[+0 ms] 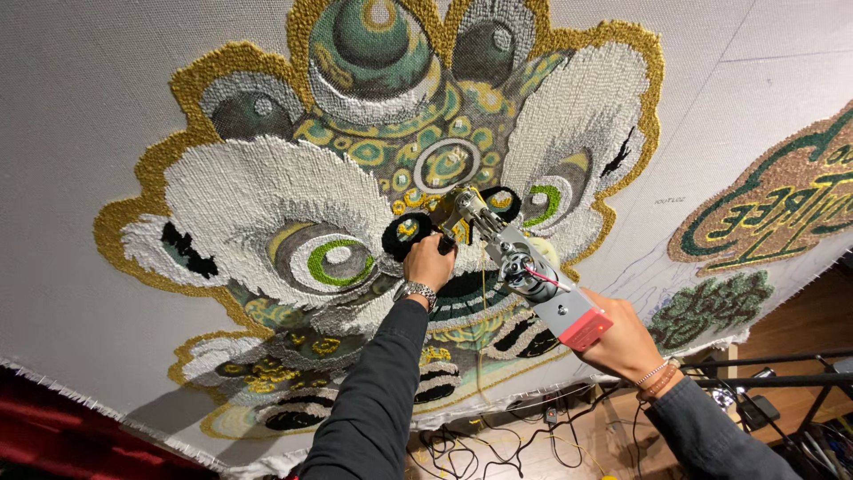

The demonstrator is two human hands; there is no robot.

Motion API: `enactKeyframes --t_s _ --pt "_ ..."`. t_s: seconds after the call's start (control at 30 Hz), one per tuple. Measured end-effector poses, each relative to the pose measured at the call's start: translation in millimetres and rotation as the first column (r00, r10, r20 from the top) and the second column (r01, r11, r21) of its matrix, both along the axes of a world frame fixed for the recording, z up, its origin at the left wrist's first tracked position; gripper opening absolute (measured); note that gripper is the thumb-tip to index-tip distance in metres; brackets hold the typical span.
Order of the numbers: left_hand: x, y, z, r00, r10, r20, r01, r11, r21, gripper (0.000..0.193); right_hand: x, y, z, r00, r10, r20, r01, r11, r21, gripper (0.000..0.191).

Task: The person uses a handheld tufting gun to apply yellow yarn into a stretched fabric canvas, filling in details of a large decorative design. The person guides the tool with both hands to create textured patterns on the artwork.

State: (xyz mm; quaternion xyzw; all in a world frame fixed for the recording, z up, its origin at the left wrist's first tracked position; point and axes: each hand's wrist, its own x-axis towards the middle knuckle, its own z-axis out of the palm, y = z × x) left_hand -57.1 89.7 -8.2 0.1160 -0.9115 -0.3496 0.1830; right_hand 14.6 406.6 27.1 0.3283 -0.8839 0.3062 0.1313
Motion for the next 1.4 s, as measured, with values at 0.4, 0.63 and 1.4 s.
enactKeyframes --t_s 0.4,0.63,1.4 --pt "1.4 -1.2 -4.1 0.994 0.016 -0.110 -0.013 1.000 0.027 0.031 0.3 0.5 9.5 0.999 -0.036 0.021 0.034 0.995 0.093 0.035" --pt "-0.7 -1.2 -7.8 0.990 0.014 -0.143 -0.011 1.000 0.027 0.027 2.6 2.0 14.6 1.000 0.010 0.007 -0.011 0.999 0.046 0.041" --pt "-1.2 84.5 -5.5 0.858 -0.497 -0.130 0.490 0.715 0.498 0.047 -36.2 89.8 -32.9 0.842 -0.062 0.536 0.301 0.879 -0.370 0.053"
